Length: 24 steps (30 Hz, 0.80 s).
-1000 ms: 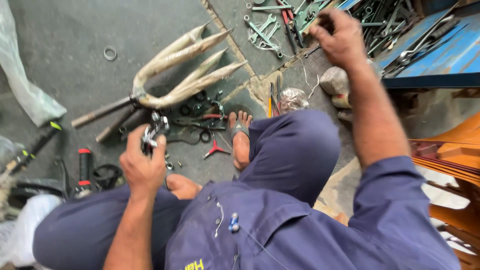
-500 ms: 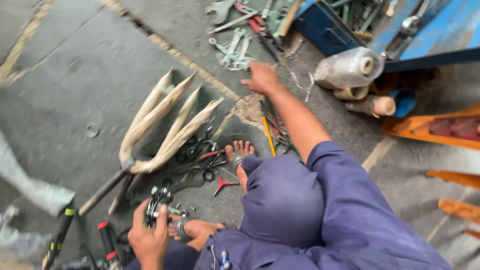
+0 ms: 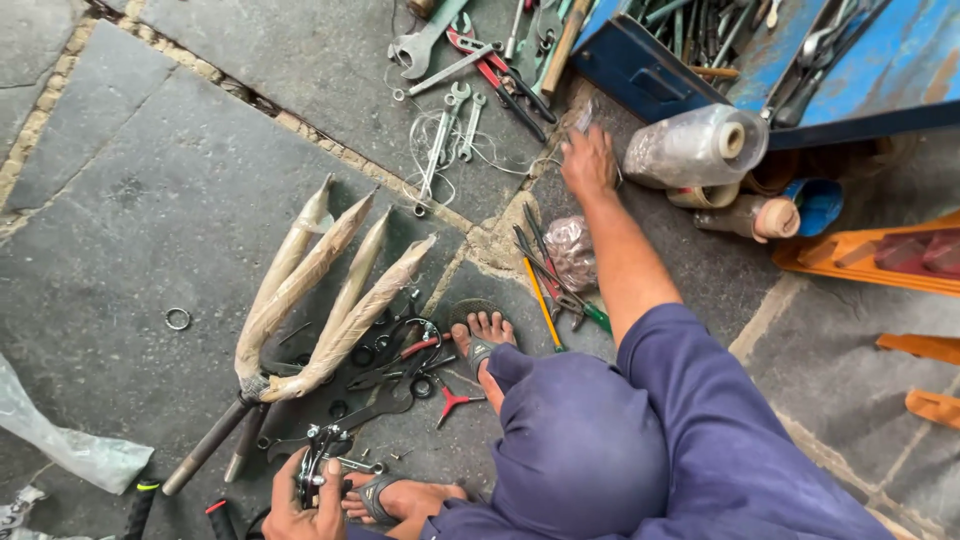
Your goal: Assembling a bicycle front fork and brake assembly.
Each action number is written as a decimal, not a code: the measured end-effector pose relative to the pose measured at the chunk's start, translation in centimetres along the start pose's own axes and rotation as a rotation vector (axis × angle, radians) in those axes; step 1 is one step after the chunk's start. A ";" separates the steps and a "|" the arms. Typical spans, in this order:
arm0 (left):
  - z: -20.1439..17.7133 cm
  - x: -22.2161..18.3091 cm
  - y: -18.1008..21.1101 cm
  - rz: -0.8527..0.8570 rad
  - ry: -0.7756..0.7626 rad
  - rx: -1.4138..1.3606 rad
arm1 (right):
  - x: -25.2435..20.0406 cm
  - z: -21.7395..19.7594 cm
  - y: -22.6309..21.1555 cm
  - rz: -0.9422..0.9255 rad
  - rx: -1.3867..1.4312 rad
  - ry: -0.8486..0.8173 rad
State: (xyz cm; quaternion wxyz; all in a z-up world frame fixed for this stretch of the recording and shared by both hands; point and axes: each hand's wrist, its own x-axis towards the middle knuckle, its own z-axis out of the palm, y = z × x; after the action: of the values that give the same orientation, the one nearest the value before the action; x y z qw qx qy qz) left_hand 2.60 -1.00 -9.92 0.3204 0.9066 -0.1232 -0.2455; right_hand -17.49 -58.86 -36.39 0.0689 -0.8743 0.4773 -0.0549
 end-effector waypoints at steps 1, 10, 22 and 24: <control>0.1 0.0 0.0 -0.061 -0.008 -0.027 | -0.7 -0.2 -0.5 0.044 -0.026 -0.051; 1.4 -0.2 -3.7 -0.033 0.000 -0.058 | -0.5 -1.3 -1.3 0.331 -0.059 -0.163; 2.9 0.4 -8.3 -0.119 -0.036 -0.017 | 4.2 -0.8 -4.1 0.304 0.211 -0.102; 3.1 0.7 -8.5 -0.081 -0.005 -0.016 | 6.2 -1.3 -5.4 0.288 0.294 -0.077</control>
State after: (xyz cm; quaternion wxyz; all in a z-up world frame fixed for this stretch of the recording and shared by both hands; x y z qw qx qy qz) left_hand 2.11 3.67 -17.72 0.3169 0.9077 -0.0852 -0.2614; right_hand -9.92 -61.26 -33.98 0.2212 -0.7789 0.5813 -0.0803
